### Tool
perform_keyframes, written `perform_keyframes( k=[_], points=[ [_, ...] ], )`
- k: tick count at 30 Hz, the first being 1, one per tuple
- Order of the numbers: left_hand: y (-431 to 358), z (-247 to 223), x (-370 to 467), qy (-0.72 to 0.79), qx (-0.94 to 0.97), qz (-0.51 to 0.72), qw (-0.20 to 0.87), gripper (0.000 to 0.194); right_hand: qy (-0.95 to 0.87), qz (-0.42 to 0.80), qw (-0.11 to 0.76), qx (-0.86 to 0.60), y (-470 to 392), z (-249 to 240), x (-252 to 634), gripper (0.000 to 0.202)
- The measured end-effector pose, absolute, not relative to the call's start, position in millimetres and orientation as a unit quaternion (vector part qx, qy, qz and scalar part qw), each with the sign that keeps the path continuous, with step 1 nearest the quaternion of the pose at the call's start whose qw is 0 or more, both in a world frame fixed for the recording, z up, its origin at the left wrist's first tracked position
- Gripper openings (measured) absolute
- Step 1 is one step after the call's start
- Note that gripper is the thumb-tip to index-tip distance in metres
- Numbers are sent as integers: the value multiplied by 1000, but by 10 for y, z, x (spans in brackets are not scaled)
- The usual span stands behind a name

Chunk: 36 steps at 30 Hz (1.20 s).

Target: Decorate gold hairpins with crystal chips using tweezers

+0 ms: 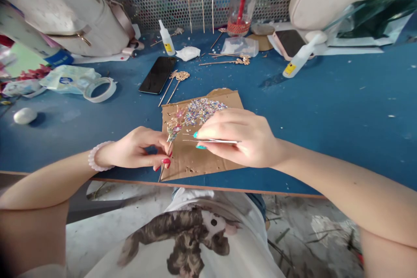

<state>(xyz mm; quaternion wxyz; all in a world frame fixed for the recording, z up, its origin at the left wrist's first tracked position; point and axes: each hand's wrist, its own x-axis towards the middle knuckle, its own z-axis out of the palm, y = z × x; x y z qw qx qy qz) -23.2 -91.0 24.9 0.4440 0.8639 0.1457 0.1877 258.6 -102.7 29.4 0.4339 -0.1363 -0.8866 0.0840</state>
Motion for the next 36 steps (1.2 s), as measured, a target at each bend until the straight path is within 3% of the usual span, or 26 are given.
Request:
perform_keyframes(
  k=[18,36],
  points=[
    [-907,239,-237,171,862,173,445,10,-898,53,425,-99,-1117,340,2537,4],
    [-904,228,-234,166,867,180,435,10,-885,16,457,-89,-1122,395,2578,12]
  ],
)
